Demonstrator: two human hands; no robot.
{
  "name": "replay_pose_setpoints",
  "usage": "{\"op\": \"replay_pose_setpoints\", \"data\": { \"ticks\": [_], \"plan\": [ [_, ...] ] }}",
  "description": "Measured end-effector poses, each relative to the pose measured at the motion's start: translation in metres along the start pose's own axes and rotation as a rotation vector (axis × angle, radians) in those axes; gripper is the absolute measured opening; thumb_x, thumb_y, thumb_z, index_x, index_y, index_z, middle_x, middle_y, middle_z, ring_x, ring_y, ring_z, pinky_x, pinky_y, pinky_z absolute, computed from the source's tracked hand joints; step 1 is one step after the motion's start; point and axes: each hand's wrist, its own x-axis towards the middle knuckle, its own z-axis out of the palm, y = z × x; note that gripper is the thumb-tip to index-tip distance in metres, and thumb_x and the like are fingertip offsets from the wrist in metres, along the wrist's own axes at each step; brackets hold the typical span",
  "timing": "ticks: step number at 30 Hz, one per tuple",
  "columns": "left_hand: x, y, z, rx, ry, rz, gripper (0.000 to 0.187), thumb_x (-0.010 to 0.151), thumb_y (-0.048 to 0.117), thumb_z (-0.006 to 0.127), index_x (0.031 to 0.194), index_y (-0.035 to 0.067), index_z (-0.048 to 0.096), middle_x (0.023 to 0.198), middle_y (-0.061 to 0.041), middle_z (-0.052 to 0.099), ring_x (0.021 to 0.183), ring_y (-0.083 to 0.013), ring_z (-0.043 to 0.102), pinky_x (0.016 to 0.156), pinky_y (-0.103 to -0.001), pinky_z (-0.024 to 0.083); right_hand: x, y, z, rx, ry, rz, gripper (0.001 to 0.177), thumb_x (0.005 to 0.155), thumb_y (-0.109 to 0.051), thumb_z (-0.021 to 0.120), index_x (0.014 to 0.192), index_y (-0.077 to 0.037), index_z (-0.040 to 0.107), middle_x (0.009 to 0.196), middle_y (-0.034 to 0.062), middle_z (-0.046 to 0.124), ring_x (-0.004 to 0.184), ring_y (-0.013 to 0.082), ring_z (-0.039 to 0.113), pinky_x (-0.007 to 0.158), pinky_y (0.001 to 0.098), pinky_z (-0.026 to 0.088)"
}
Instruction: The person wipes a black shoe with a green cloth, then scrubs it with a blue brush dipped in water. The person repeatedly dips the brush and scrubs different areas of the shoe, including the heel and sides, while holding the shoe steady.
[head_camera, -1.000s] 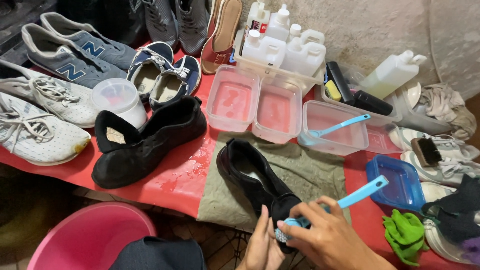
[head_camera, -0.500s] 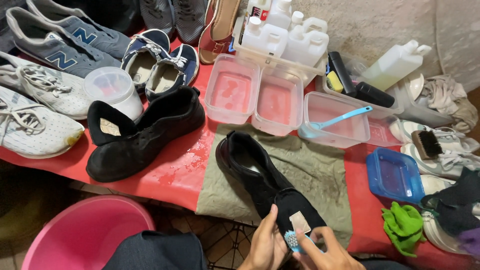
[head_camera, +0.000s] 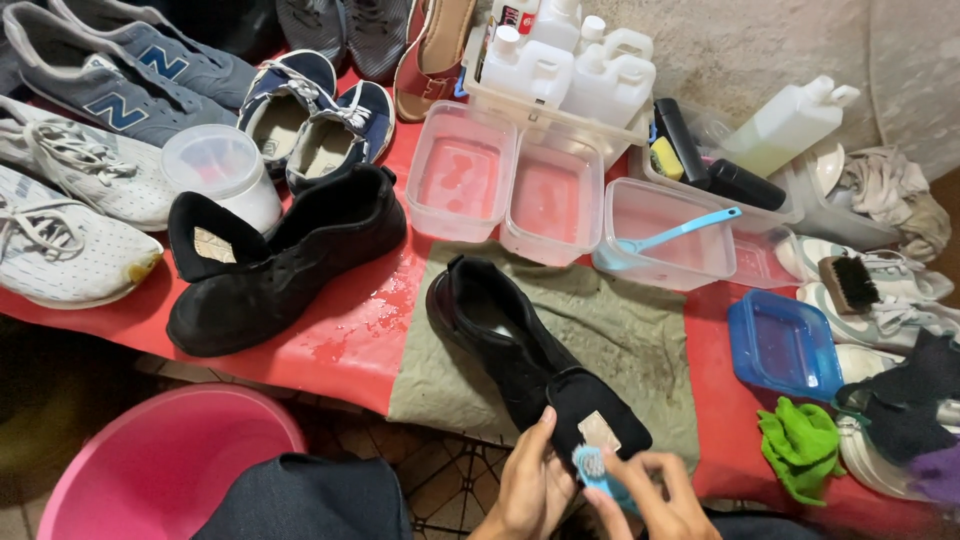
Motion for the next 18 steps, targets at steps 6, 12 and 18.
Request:
{"op": "replay_pose_setpoints", "data": {
  "ticks": [6, 12, 18],
  "plan": [
    [-0.003, 0.009, 0.000, 0.070, -0.150, -0.076, 0.050, 0.108, 0.032, 0.045, 0.122, -0.011, 0.067, 0.111, -0.023, 0.073, 0.095, -0.0278, 0.069, 0.078, -0.032, 0.054, 0.007, -0.017, 0.004, -0.136, -0.074, 0.224, 0.034, 0.086, -0.041, 0.069, 0.119, -0.036, 0.073, 0.103, -0.0104, 0.060, 0.064, 0.0156, 0.064, 0.050, 0.0379, 0.054],
    [-0.003, 0.003, 0.007, 0.013, 0.052, -0.010, 0.050, 0.101, 0.019, 0.049, 0.134, -0.017, 0.061, 0.133, -0.033, 0.067, 0.122, -0.0383, 0.064, 0.106, -0.048, 0.051, 0.034, -0.025, -0.038, -0.080, 0.025, 0.345, 0.027, 0.075, -0.034, 0.080, 0.102, -0.038, 0.081, 0.090, -0.0121, 0.064, 0.070, 0.0090, 0.066, 0.065, 0.0228, 0.048],
    [0.023, -0.008, -0.029, 0.438, -0.137, 0.218, 0.023, 0.094, 0.006, 0.067, 0.108, -0.011, 0.073, 0.094, -0.014, 0.073, 0.086, -0.0217, 0.068, 0.078, -0.034, 0.054, 0.047, 0.005, -0.034, 0.019, -0.240, 0.380, 0.040, 0.087, -0.040, 0.072, 0.125, -0.029, 0.073, 0.108, -0.0026, 0.064, 0.096, 0.0267, 0.072, 0.074, 0.0473, 0.054]
  ]
}}
